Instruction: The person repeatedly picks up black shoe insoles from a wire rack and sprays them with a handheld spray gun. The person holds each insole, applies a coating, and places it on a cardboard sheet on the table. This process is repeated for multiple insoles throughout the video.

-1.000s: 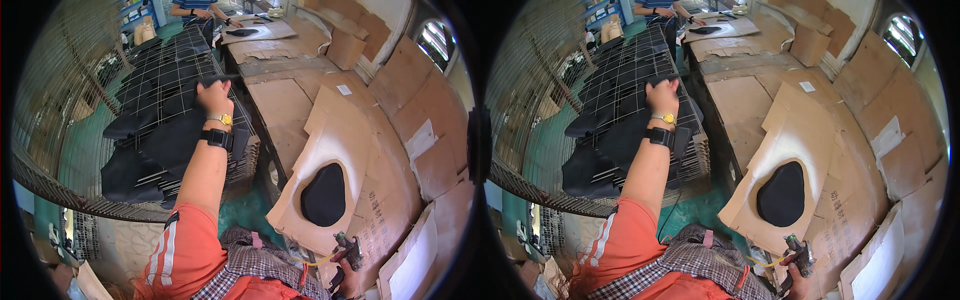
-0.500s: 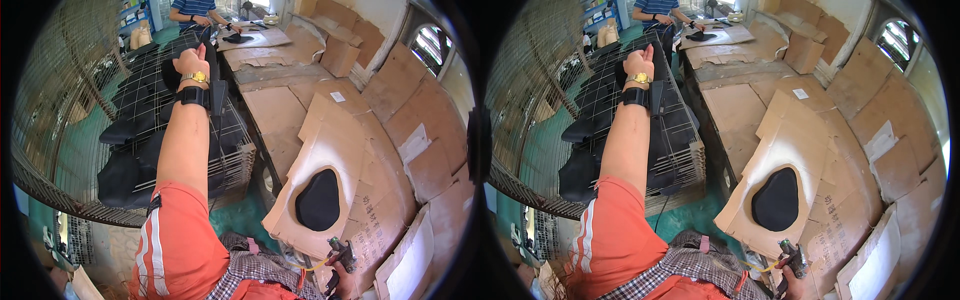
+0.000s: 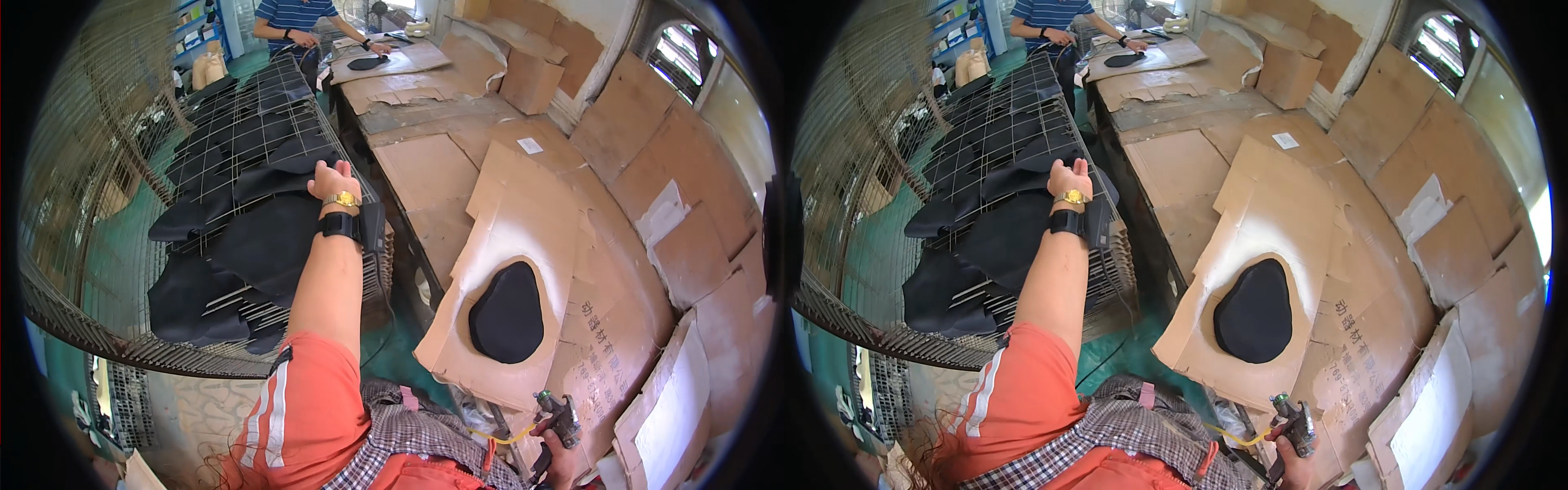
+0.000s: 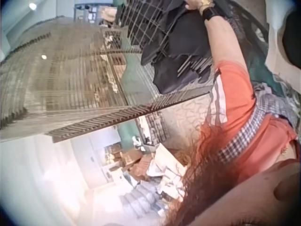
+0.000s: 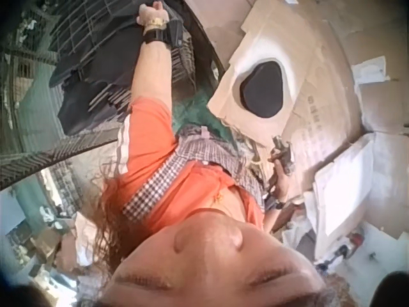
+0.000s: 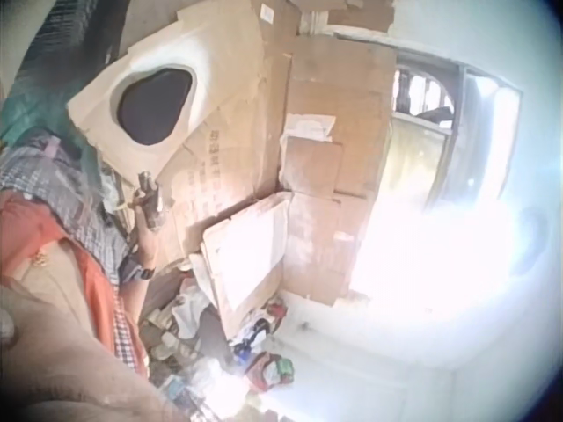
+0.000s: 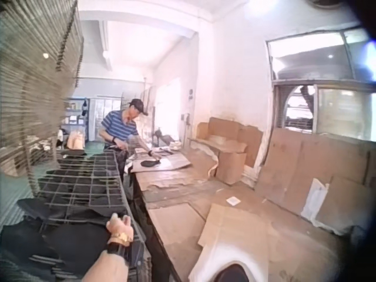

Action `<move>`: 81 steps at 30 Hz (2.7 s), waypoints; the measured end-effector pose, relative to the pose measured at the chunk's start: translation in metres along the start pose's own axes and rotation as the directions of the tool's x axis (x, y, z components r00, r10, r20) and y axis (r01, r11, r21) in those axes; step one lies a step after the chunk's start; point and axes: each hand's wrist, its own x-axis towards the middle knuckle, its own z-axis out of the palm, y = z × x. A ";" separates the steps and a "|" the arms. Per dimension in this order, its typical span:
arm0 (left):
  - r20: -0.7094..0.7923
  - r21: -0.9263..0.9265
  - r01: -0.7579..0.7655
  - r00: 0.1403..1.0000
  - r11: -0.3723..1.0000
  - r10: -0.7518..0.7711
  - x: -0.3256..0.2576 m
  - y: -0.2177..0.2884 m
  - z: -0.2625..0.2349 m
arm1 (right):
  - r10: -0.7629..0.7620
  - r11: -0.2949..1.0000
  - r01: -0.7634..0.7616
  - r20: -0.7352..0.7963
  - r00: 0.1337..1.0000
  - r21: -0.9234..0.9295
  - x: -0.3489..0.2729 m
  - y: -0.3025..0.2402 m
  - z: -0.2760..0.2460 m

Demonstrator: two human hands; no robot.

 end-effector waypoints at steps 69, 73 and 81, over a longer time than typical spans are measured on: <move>0.424 0.870 -0.345 0.161 0.352 -0.891 -0.218 0.081 -0.124 | -0.005 0.999 -0.009 -0.294 0.956 -0.048 -0.061 -0.024 0.004; 0.313 0.923 -0.279 0.143 0.265 -0.939 -0.215 0.047 -0.150 | 0.019 0.997 -0.039 -0.300 0.954 -0.061 -0.079 -0.030 -0.010; 0.127 0.967 -0.240 0.178 0.082 -0.976 -0.198 -0.014 -0.208 | 0.009 0.999 0.002 -0.274 0.962 0.039 -0.064 -0.023 -0.001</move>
